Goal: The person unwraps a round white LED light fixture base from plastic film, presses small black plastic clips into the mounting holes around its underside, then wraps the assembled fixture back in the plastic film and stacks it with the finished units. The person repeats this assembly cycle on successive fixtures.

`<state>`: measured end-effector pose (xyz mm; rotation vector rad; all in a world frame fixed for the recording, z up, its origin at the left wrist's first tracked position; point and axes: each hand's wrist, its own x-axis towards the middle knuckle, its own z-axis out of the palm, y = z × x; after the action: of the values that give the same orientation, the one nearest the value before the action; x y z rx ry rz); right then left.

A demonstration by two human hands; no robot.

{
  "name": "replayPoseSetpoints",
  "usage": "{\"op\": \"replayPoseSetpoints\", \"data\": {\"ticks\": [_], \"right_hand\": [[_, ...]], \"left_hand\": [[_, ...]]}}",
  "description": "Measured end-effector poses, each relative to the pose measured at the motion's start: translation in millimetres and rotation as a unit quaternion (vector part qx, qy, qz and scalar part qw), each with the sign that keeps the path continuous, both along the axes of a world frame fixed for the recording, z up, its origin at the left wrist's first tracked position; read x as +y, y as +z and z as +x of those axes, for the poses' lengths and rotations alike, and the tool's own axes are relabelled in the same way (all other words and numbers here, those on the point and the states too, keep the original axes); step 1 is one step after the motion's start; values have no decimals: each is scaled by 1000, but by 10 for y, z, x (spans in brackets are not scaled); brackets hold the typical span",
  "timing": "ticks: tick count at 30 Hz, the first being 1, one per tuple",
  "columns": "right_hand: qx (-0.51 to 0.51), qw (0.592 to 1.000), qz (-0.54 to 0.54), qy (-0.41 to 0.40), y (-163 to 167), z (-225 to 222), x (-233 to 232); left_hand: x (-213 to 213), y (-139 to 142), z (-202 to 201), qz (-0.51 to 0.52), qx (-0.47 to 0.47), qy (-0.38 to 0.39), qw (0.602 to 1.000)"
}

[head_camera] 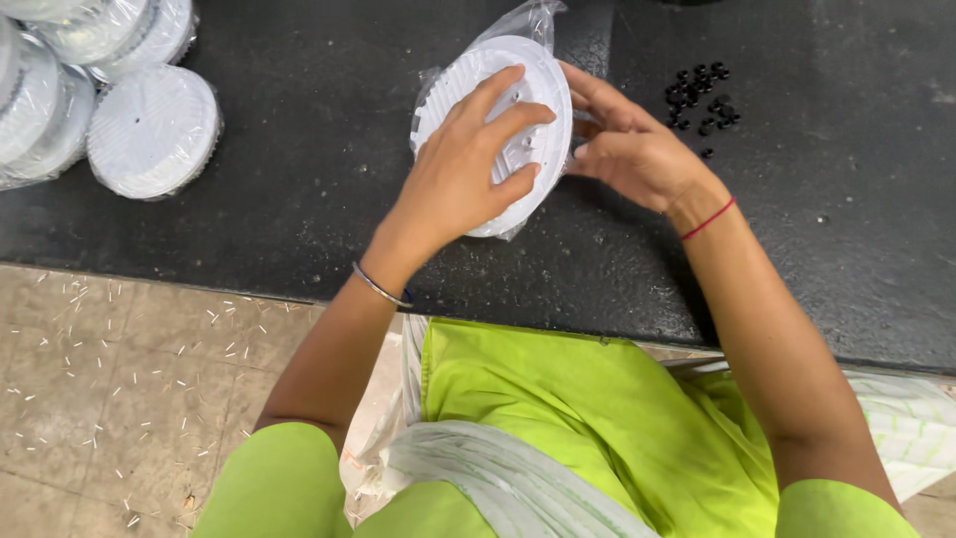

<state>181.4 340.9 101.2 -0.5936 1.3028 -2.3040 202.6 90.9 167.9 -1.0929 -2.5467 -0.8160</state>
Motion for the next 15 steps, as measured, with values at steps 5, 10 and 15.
{"op": "replayPoseSetpoints", "data": {"ticks": [5, 10, 15], "right_hand": [[6, 1000, -22, 4, 26, 43, -30], [23, 999, -27, -3, -17, 16, -37], [31, 997, 25, -73, -80, -17, -96]], "left_hand": [[236, -34, 28, 23, 60, 58, 996], [370, -5, -5, 9, 67, 88, 994], [425, 64, -51, 39, 61, 108, 991]]}}
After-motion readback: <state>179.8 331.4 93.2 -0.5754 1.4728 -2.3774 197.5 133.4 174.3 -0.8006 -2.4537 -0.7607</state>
